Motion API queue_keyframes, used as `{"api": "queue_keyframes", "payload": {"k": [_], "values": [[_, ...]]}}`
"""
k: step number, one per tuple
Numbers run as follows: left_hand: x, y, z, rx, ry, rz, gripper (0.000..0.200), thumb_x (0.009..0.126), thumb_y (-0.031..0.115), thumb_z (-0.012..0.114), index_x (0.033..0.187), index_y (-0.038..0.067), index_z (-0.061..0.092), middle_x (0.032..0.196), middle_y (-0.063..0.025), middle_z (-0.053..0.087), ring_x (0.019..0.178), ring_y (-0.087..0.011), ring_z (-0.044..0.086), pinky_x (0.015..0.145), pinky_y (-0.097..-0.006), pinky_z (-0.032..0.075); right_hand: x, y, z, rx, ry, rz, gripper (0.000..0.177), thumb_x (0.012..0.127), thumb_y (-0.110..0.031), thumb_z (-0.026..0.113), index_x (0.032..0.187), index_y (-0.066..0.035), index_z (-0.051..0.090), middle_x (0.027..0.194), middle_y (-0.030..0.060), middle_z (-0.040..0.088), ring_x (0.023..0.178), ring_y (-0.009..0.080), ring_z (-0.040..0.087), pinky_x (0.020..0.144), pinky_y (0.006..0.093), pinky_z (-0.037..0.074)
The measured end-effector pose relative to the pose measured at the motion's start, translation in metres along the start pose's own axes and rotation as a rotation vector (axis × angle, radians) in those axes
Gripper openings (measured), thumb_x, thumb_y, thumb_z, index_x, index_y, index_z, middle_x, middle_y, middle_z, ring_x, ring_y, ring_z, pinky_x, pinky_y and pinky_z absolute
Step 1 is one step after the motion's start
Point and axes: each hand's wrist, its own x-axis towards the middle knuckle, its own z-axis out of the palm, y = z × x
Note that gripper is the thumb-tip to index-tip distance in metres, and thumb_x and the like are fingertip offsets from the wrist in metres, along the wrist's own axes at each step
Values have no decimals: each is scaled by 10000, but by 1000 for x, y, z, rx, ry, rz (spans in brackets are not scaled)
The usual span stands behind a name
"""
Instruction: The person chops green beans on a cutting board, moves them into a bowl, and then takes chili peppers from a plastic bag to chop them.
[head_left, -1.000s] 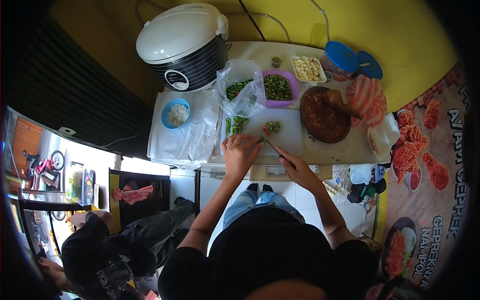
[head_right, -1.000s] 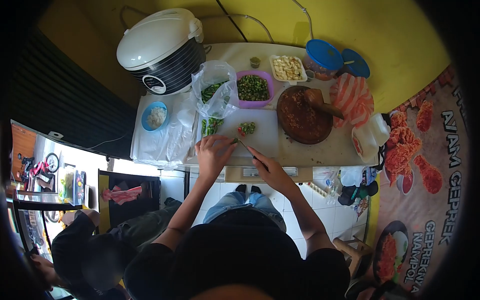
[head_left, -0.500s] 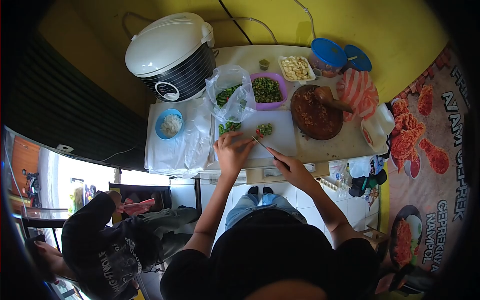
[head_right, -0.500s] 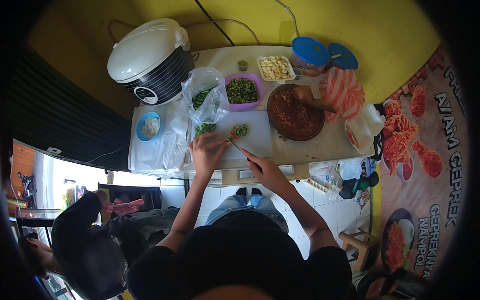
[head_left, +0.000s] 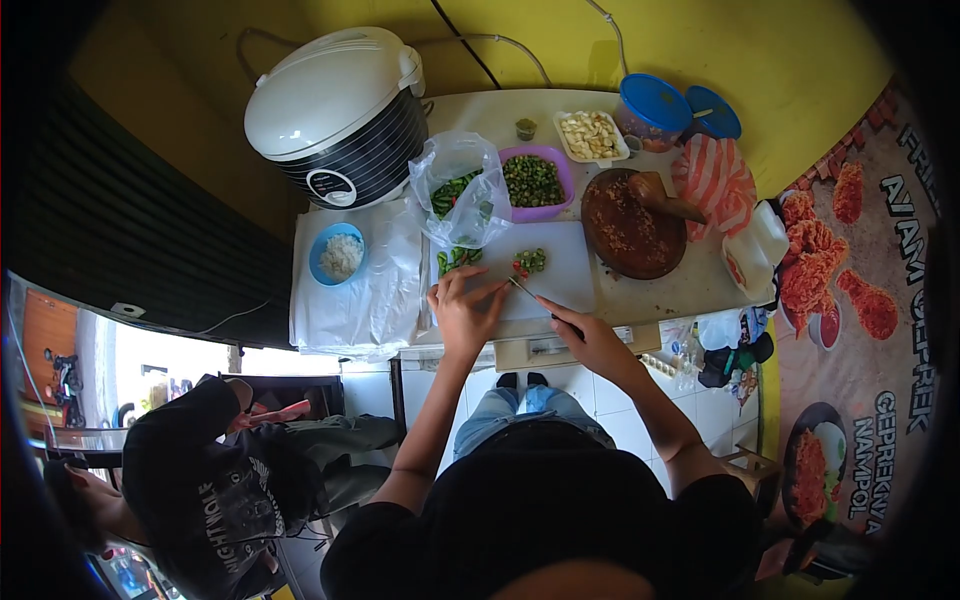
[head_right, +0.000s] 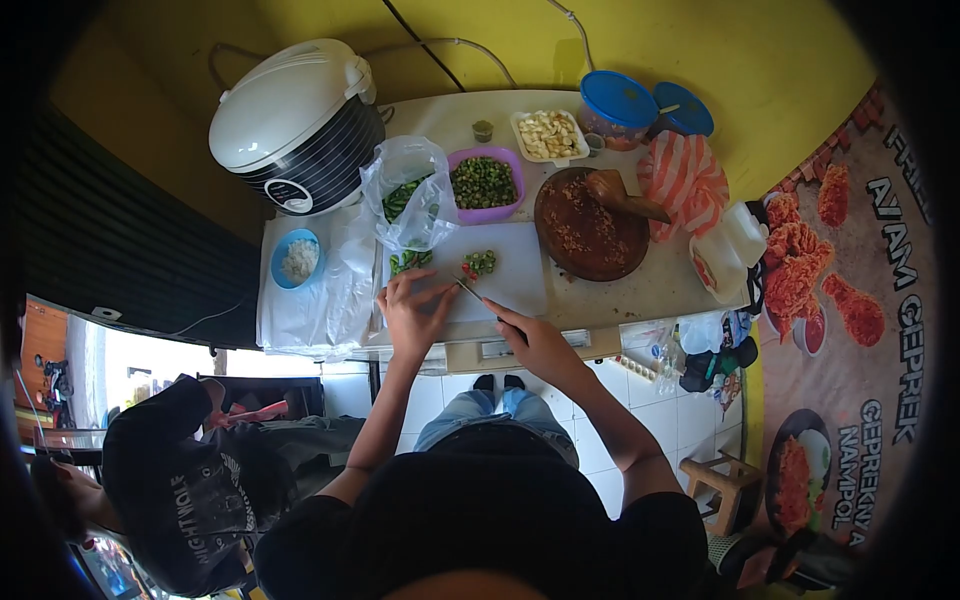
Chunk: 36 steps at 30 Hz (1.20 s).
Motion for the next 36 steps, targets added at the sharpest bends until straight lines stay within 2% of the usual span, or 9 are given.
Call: {"api": "queue_keyframes", "payload": {"k": [3,6,9,12,15,21,24,30,36], "values": [[-1,0,-2,-3,-4,-18,122,730,257,820,839,206,806,1082,17,662,1121,-200,554,934,-404,325,3,3,-1,-7,-11,8,442,1014,-187,501,1451,-245,482,917,156,655,711,200,556,791,304,484],[2,4,-3,-12,-13,-50,120,733,265,823,830,196,805,1093,15,648,1127,-216,557,981,-401,314,8,10,-1,28,-5,-56,446,1011,-179,501,1452,-244,482,895,133,646,715,187,551,784,305,483],[2,3,-3,-19,-6,-47,119,734,266,822,830,197,805,1091,11,636,1125,-222,555,987,-407,312,11,0,-6,12,-61,38,436,1015,-144,495,1451,-169,485,927,89,607,788,120,474,813,266,448],[2,3,-2,-17,5,-51,123,716,258,826,824,203,807,1075,12,638,1140,-209,548,961,-420,311,13,-4,-7,23,-69,37,445,1014,-144,498,1456,-188,478,873,88,579,778,125,478,805,267,451],[1,2,-1,-17,9,-65,118,716,261,827,816,203,807,1068,9,629,1135,-217,546,974,-422,309,18,3,-3,-17,-24,-36,456,1009,-183,502,1457,-264,473,804,120,608,668,183,533,726,317,480],[-1,5,-1,32,13,-79,132,739,287,825,831,193,809,1069,5,611,1136,-228,521,991,-404,312,23,0,-2,-65,-51,20,457,1011,-189,497,1457,-286,471,780,123,607,624,201,538,684,334,483],[-1,4,-1,35,16,-66,131,742,291,826,827,193,810,1070,6,606,1134,-227,516,989,-402,312,14,7,-2,-72,-20,-27,456,1011,-192,493,1456,-293,471,781,145,611,616,221,558,680,341,487],[0,3,-1,5,20,-55,116,723,287,821,820,225,809,1052,5,608,1121,-221,532,999,-430,297,7,-7,-4,-131,-33,85,456,1010,-200,490,1457,-288,466,811,177,632,632,286,598,686,376,497],[-1,3,-1,6,33,-49,114,731,286,816,824,220,807,1070,3,610,1117,-219,535,988,-431,297,21,3,4,-86,3,-10,459,1011,-195,490,1459,-287,462,874,176,649,708,293,620,747,373,501]]}}
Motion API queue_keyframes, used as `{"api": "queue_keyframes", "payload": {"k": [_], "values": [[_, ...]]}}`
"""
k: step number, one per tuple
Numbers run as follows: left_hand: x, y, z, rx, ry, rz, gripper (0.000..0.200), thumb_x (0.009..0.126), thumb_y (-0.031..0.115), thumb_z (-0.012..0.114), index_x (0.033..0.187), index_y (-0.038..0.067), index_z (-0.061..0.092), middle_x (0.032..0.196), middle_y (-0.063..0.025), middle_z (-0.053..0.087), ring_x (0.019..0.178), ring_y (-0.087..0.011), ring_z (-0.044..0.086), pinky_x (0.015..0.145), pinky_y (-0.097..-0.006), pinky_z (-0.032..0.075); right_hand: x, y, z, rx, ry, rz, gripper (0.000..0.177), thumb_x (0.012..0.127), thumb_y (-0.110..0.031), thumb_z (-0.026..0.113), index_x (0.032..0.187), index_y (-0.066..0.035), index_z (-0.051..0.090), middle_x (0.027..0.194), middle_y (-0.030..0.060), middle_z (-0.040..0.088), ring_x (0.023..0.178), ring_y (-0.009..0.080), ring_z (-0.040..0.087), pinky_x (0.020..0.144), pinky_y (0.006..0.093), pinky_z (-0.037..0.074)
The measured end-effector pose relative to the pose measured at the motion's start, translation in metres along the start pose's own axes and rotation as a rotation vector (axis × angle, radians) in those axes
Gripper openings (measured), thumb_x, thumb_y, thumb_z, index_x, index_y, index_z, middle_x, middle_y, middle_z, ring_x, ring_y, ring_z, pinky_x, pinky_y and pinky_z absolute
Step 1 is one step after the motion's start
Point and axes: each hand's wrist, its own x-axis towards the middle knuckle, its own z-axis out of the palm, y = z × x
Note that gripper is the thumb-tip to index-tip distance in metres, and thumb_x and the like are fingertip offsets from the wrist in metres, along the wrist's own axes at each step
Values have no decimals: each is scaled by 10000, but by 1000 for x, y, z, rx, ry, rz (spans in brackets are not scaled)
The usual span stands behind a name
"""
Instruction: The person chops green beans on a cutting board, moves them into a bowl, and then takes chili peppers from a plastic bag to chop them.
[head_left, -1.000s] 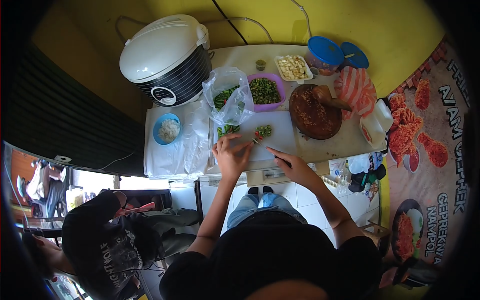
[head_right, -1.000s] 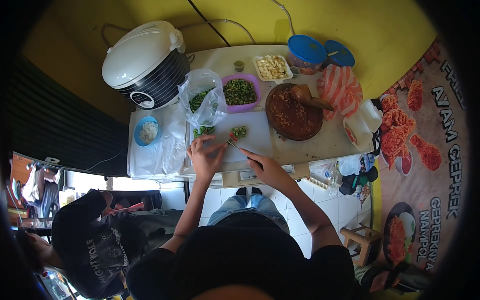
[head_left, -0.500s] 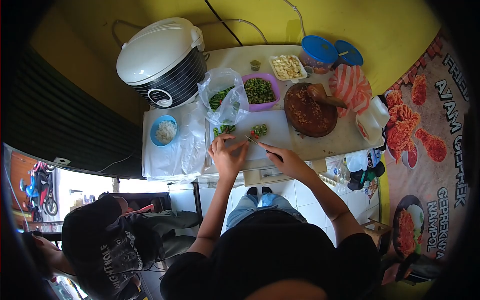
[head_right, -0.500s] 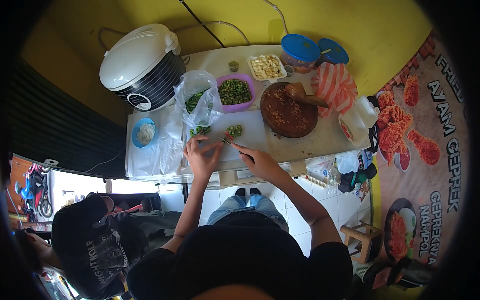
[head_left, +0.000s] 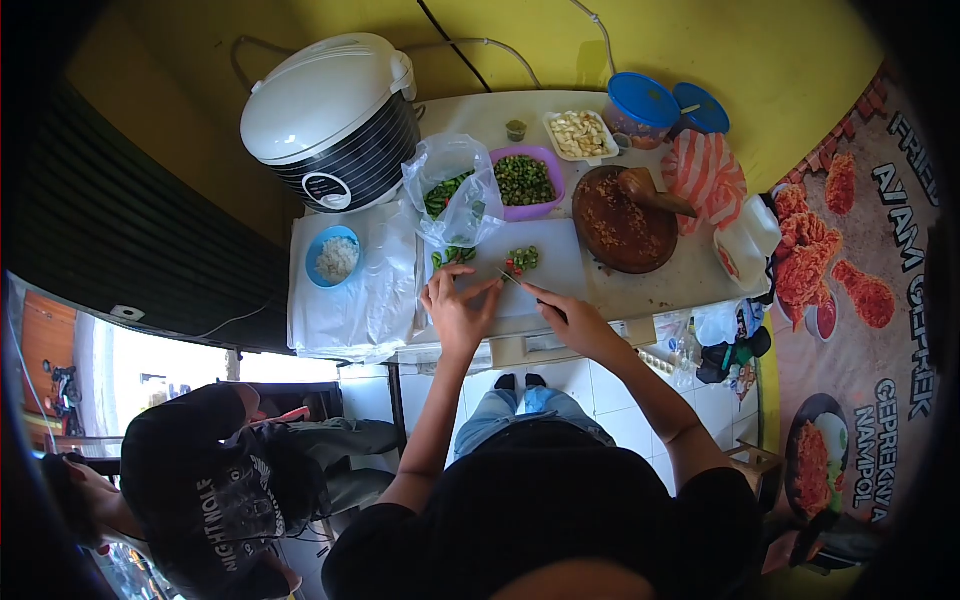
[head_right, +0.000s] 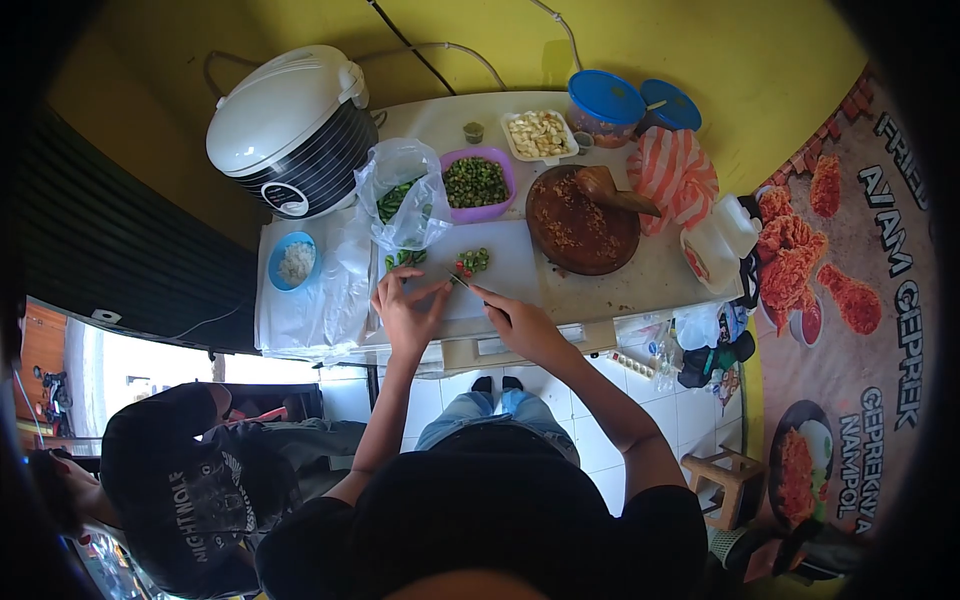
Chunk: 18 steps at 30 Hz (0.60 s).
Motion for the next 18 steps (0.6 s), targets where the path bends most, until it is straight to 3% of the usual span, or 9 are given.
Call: {"api": "queue_keyframes", "payload": {"k": [3,6,9,12,15,18], "values": [[0,2,-2,14,-19,-17,127,747,286,817,845,205,807,1099,3,612,1138,-223,522,1010,-401,302,-8,-7,-6,5,-59,90,453,1011,-189,495,1459,-254,469,987,171,682,827,255,653,828,352,497],[0,1,-1,22,-2,-7,128,758,293,811,850,204,806,1111,4,617,1136,-224,525,1016,-404,299,-9,31,0,128,52,-203,444,1018,-191,495,1460,-212,472,1080,159,692,915,205,646,891,333,480],[-1,-2,2,10,16,-3,113,752,296,807,828,212,805,1111,2,624,1144,-220,535,989,-426,300,-14,37,-8,174,-17,-103,438,1025,-198,493,1462,-187,471,1120,139,683,923,165,607,910,313,461],[-1,1,0,23,2,-5,130,764,305,807,846,203,804,1124,2,627,1142,-224,526,1016,-400,300,-13,28,-10,174,-10,-39,438,1029,-196,489,1466,-193,465,1065,127,678,869,148,568,886,298,459],[1,3,-2,30,4,1,132,760,304,811,846,205,805,1124,1,632,1140,-226,529,1014,-398,301,-13,9,-9,205,-56,-3,435,1031,-161,491,1464,-119,463,959,21,584,808,81,434,803,223,417],[0,3,0,27,15,-1,135,756,302,814,847,203,805,1119,2,635,1133,-230,535,1010,-398,304,-15,-5,-8,177,-53,-30,437,1030,-163,493,1465,-134,463,858,15,522,743,81,387,734,224,412]]}}
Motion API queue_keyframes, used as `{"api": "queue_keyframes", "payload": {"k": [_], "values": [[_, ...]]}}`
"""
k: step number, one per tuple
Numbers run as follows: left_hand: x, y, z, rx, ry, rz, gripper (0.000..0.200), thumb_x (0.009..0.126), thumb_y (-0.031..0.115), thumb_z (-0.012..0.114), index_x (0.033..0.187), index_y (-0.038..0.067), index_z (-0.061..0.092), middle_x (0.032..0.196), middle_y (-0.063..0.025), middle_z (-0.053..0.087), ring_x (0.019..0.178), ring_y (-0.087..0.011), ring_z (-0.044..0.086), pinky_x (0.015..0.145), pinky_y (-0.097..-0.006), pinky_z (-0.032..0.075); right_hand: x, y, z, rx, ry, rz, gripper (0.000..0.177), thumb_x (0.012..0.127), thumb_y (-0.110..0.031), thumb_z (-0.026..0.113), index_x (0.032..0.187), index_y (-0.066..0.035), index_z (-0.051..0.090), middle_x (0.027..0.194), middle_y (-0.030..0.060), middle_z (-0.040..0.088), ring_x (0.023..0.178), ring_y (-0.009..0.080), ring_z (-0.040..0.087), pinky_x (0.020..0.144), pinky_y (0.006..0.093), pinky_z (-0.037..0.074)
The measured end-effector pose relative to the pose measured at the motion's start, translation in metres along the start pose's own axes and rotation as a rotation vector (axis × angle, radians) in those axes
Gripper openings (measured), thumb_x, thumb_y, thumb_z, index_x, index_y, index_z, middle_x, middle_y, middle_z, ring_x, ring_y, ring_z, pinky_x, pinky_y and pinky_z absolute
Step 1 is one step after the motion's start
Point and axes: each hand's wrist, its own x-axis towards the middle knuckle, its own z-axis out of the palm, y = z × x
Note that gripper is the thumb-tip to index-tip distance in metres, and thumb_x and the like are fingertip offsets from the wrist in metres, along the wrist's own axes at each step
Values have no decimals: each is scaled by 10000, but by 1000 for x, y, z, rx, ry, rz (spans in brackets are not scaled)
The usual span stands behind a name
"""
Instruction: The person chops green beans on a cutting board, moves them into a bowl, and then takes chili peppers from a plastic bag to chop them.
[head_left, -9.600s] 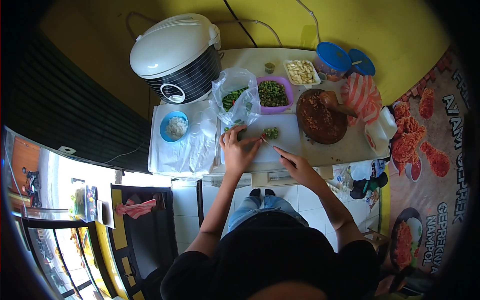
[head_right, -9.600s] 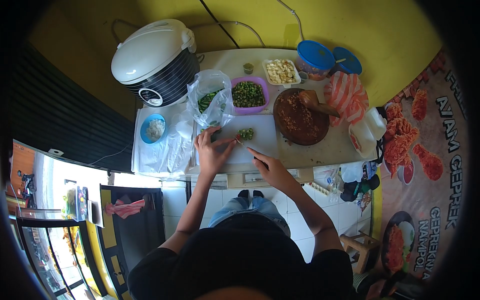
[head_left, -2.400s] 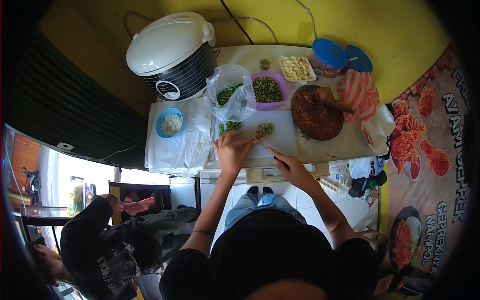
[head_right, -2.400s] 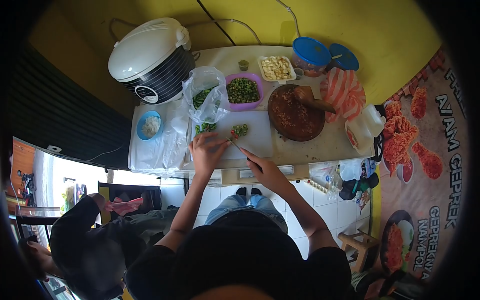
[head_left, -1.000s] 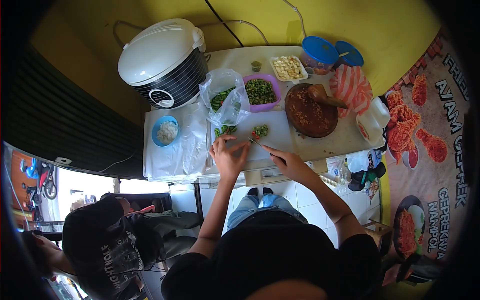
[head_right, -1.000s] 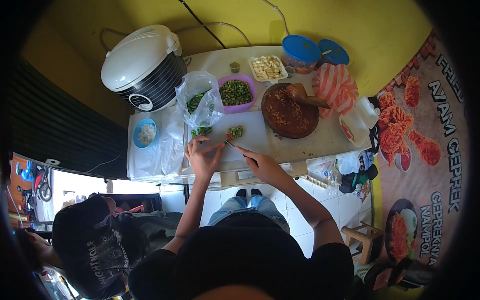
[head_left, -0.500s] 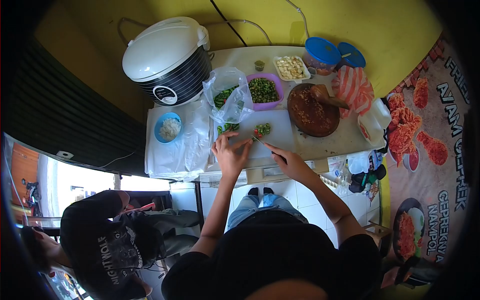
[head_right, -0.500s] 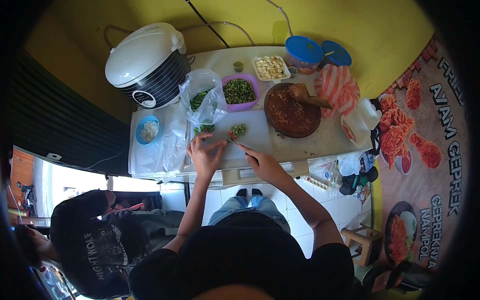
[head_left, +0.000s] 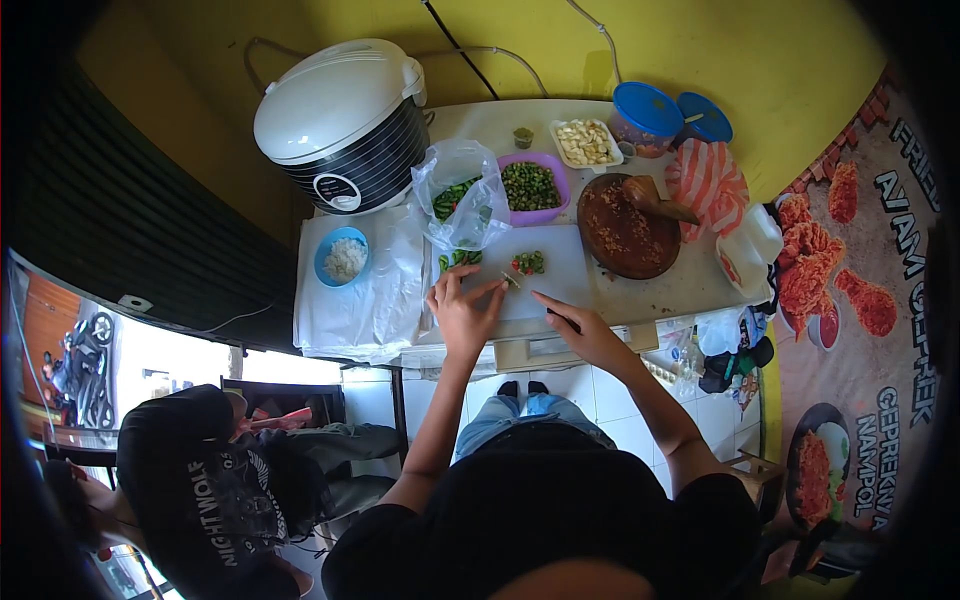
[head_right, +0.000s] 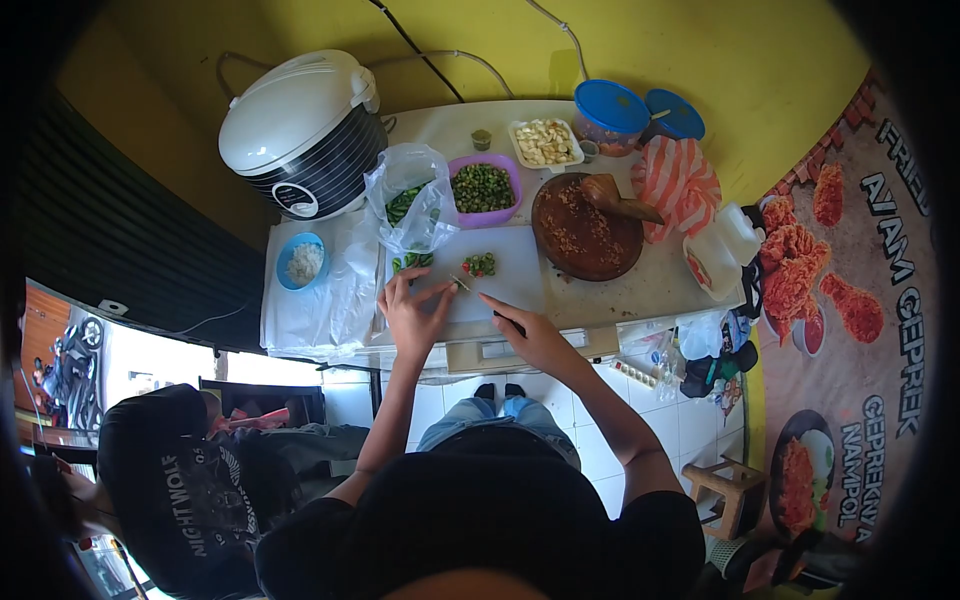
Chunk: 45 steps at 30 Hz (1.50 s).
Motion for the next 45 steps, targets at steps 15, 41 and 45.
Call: {"api": "queue_keyframes", "payload": {"k": [15,41,45], "values": [[-2,-3,3,-10,37,-5,124,738,275,826,832,197,806,1126,-1,633,1145,-228,533,1005,-399,314,2,13,6,-36,21,-4,437,1025,-154,498,1461,-139,467,829,25,524,713,85,389,712,238,418],[-1,-4,2,-16,11,-13,114,733,263,823,818,190,803,1091,-8,600,1122,-229,518,1017,-411,293,11,15,11,-95,50,10,448,1013,-198,496,1458,-248,472,822,149,618,672,219,564,747,346,488],[-2,-5,3,-13,8,-7,118,732,264,822,818,186,803,1096,-10,601,1127,-233,517,1023,-409,291,20,0,17,-192,66,55,440,1013,-205,494,1451,-247,481,820,167,642,687,247,602,762,373,497]]}}
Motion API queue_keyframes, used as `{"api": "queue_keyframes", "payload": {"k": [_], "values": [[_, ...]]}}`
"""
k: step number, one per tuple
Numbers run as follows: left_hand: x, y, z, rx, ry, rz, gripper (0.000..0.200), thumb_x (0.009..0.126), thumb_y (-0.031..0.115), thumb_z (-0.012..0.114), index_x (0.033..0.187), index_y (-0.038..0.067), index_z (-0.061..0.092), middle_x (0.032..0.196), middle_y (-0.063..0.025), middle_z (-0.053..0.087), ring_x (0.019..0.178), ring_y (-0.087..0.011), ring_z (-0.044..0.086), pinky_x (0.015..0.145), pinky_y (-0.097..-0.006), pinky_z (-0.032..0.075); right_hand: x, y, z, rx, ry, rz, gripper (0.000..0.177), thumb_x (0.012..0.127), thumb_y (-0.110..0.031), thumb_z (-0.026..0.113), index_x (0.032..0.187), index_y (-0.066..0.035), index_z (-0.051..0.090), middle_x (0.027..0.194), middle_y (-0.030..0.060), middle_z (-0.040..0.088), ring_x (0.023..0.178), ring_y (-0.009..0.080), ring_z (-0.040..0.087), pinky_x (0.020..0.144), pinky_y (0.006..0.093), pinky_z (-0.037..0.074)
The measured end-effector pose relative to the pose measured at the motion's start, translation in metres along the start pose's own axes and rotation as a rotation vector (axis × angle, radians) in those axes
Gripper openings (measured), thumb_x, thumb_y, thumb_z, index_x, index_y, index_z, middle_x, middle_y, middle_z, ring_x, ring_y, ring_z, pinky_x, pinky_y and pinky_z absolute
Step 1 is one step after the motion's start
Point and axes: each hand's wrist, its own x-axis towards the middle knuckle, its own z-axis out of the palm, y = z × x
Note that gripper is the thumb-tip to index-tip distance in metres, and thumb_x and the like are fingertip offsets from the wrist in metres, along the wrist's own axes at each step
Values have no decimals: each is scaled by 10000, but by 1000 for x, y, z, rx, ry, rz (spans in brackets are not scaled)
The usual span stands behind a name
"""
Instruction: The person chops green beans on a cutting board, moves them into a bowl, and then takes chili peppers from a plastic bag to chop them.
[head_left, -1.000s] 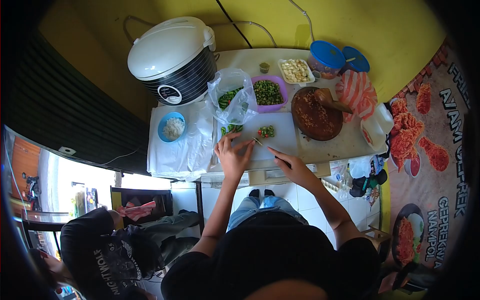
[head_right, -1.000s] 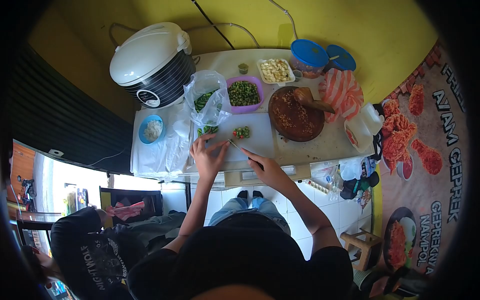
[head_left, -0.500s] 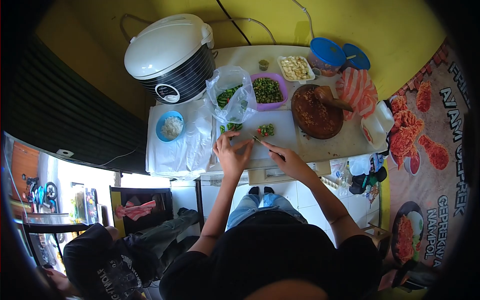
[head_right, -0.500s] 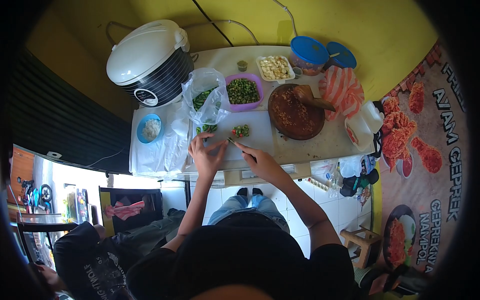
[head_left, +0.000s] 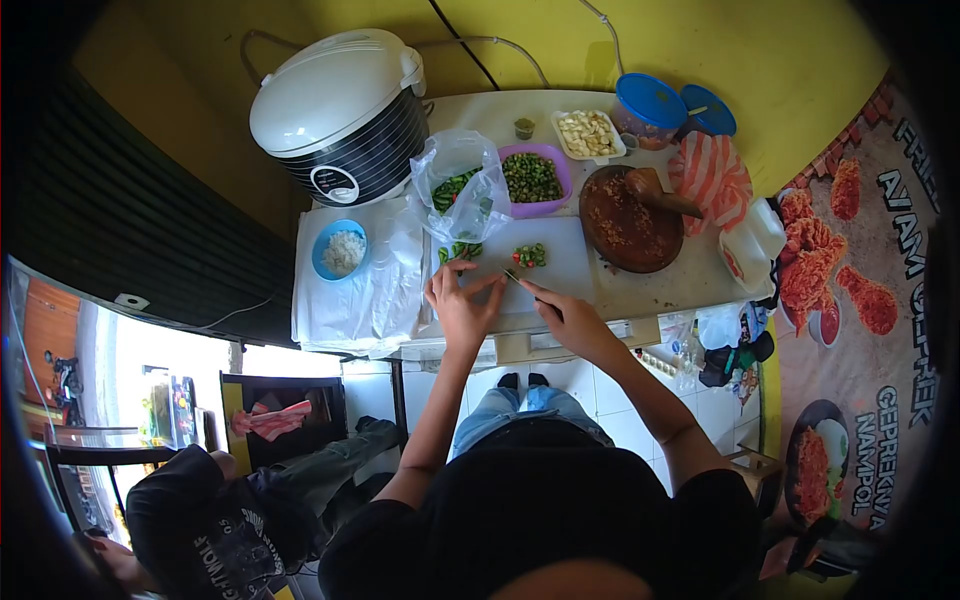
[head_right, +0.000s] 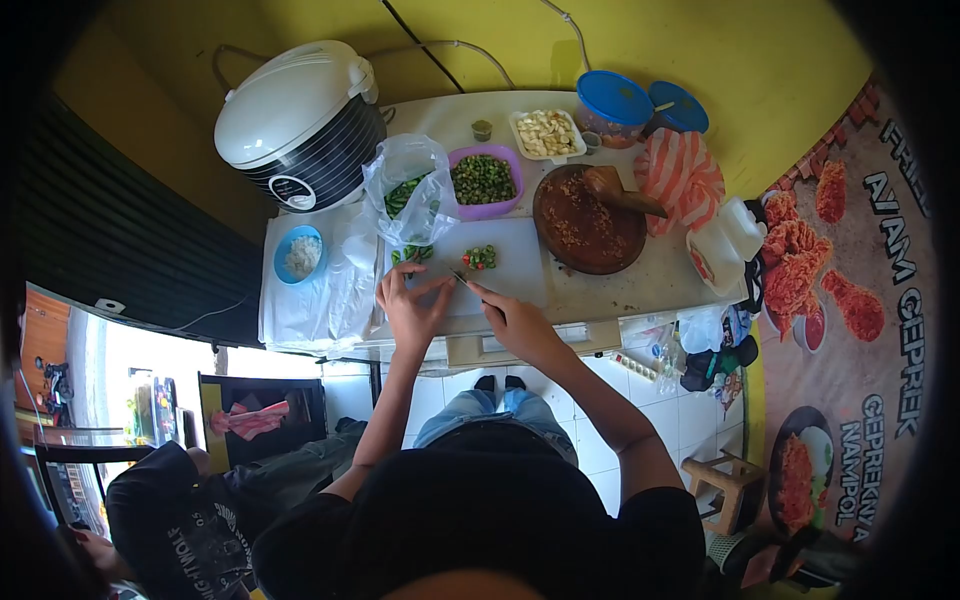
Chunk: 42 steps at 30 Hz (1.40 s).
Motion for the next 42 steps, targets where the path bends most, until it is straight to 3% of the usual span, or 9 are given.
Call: {"api": "queue_keyframes", "payload": {"k": [6,12,15,18,24,27,30,33,42], "values": [[1,3,-2,-3,3,-1,125,731,267,823,825,187,804,1107,-10,606,1135,-237,516,1033,-411,288,-14,8,-7,72,-24,28,427,1018,-216,496,1444,-244,494,776,139,604,669,180,535,743,331,480],[-1,1,-1,-18,9,-20,124,744,270,815,836,188,804,1110,-5,613,1133,-230,520,1040,-415,286,-22,14,-9,161,-35,30,430,1024,-175,496,1454,-167,484,839,17,537,727,107,413,727,252,427],[-1,2,-3,-13,18,1,116,752,272,808,836,192,804,1121,-6,620,1124,-230,527,1040,-414,286,-12,21,-3,181,7,-72,419,1030,-215,489,1448,-198,492,814,103,616,700,134,494,770,294,462],[-2,2,-4,3,27,26,115,753,275,807,835,193,804,1132,-6,624,1115,-229,532,1040,-415,286,-10,8,-10,164,-60,56,422,1031,-219,492,1452,-182,486,968,137,674,788,146,544,846,292,462],[-2,1,-2,-3,30,17,121,749,283,811,835,198,803,1129,-1,623,1111,-228,534,1036,-420,291,-13,9,-5,221,-37,-94,422,1034,-216,493,1454,-180,481,1266,160,643,935,148,572,940,301,443],[-2,1,-2,3,37,21,123,748,287,813,833,199,802,1125,-2,623,1111,-229,534,1029,-421,296,-15,5,-6,204,-38,-78,429,1030,-173,499,1457,-138,477,1096,17,630,779,84,426,774,229,434],[-2,3,-3,-12,37,28,115,742,276,817,828,201,801,1123,-8,622,1113,-230,533,1025,-421,299,-14,5,-7,206,-60,-39,415,1033,-207,491,1446,-169,489,1313,168,620,1076,180,611,989,319,432],[-2,1,-2,-12,47,31,115,733,255,823,825,190,801,1118,-15,621,1115,-229,530,1022,-415,303,-13,12,-2,190,3,-151,428,1030,-169,499,1457,-142,478,1081,25,629,786,86,428,784,231,437],[-2,-2,-2,-59,32,15,119,716,230,829,810,163,799,1101,-33,617,1112,-245,523,1020,-404,310,-18,6,-11,205,-76,-20,423,1033,-178,491,1452,-126,481,1102,73,648,914,105,501,901,264,438]]}}
